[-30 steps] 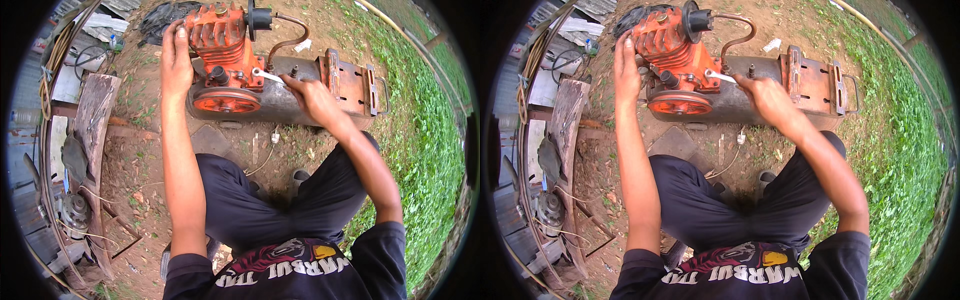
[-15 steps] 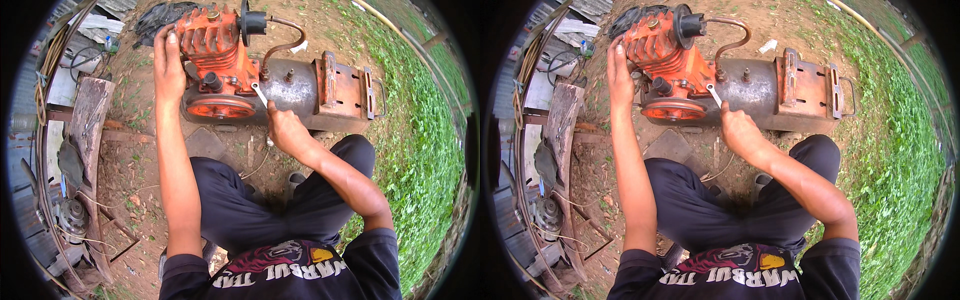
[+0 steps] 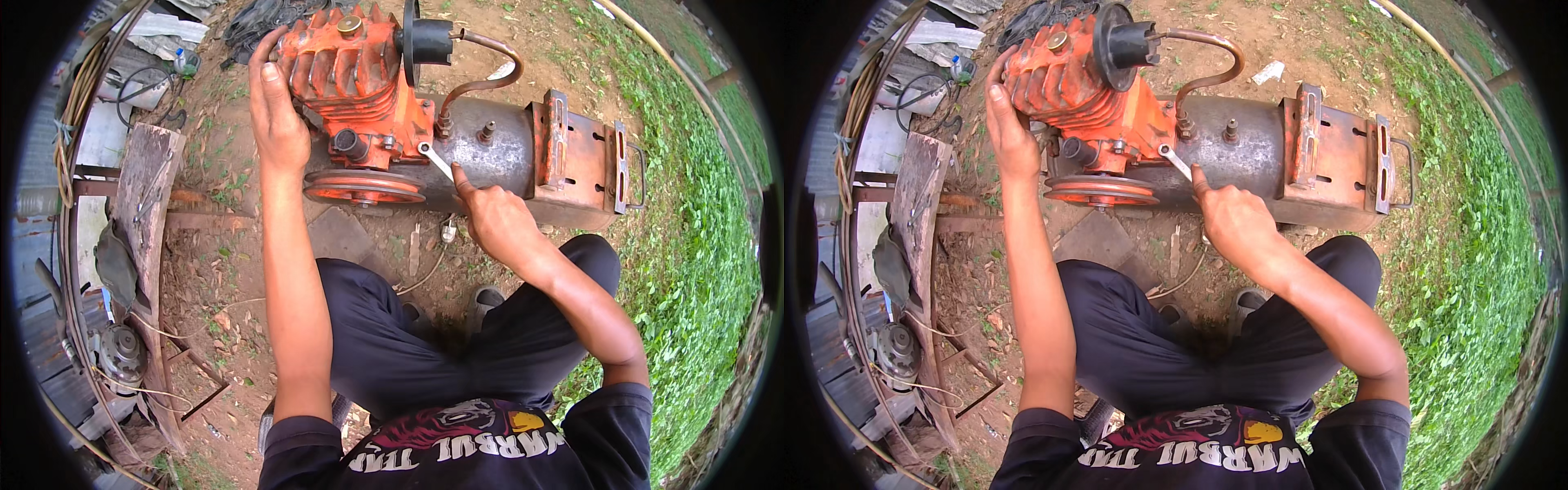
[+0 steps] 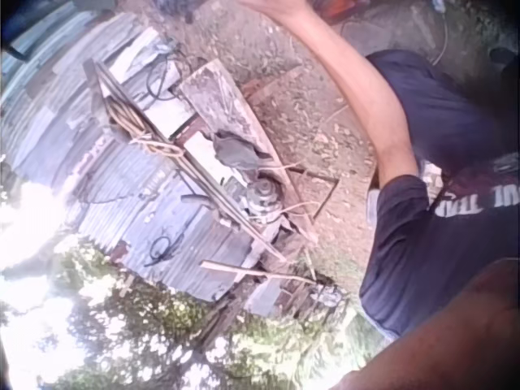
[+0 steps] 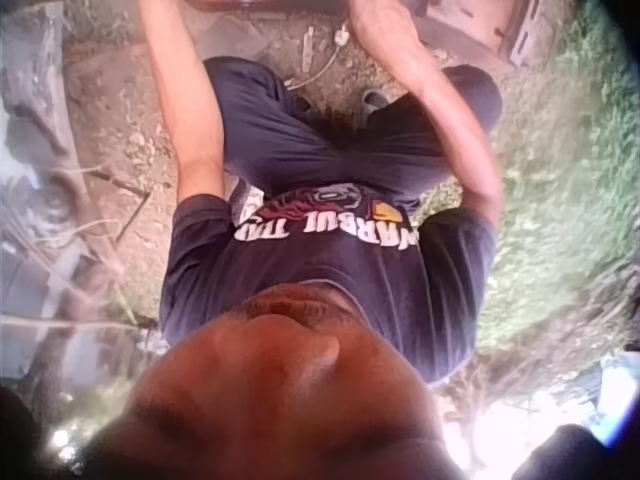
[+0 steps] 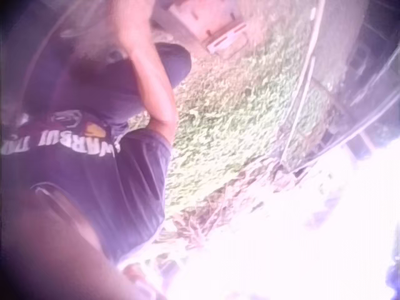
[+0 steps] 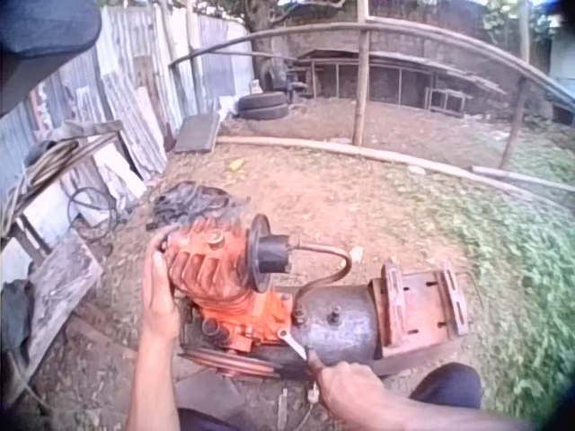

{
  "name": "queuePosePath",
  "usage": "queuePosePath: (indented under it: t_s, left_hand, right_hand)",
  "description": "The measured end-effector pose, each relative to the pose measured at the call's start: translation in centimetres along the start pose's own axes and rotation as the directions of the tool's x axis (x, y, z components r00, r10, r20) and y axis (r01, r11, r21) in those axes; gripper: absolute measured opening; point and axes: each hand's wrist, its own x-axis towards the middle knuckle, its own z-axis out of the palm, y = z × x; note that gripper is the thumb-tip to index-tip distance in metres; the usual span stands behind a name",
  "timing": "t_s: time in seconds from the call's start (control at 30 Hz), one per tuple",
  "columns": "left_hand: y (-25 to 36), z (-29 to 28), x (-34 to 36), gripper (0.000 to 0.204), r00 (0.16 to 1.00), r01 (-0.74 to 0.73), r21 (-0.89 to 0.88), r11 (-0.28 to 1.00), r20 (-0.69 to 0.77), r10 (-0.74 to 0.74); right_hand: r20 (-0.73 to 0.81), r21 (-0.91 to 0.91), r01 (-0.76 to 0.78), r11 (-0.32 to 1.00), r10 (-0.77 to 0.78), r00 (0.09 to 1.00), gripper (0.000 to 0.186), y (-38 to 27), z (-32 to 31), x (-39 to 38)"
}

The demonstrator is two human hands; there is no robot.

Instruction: The person uses a wrench to tighten bolts on a red compressor pump that is mounted on top of a horizontal metal tank.

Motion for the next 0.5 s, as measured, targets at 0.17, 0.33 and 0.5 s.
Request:
queuePosePath:
  t_s: [0.17,0.33,0.5]
  left_hand:
    - [-0.5,0.5,0.0,0.068,0.999,-0.049,-0.03,0.998,-0.025,0.048]
    - [-0.5,0.7,0.0,0.071,0.999,-0.039,-0.038,0.999,-0.013,0.038]
    - [-0.2,0.5,0.1,0.07,0.998,-0.034,0.057,0.998,-0.046,0.036]
  right_hand:
    - [0.019,0.103,0.019,0.994,-0.022,1.0,0.051,0.0,0.1,0.2]
    - [-0.074,-0.061,0.049,0.997,-0.054,0.996,0.047,3.3,0.6,0.6]
    - [-0.142,-0.026,0.056,0.998,-0.059,0.988,0.038,5.0,-1.8,3.7]
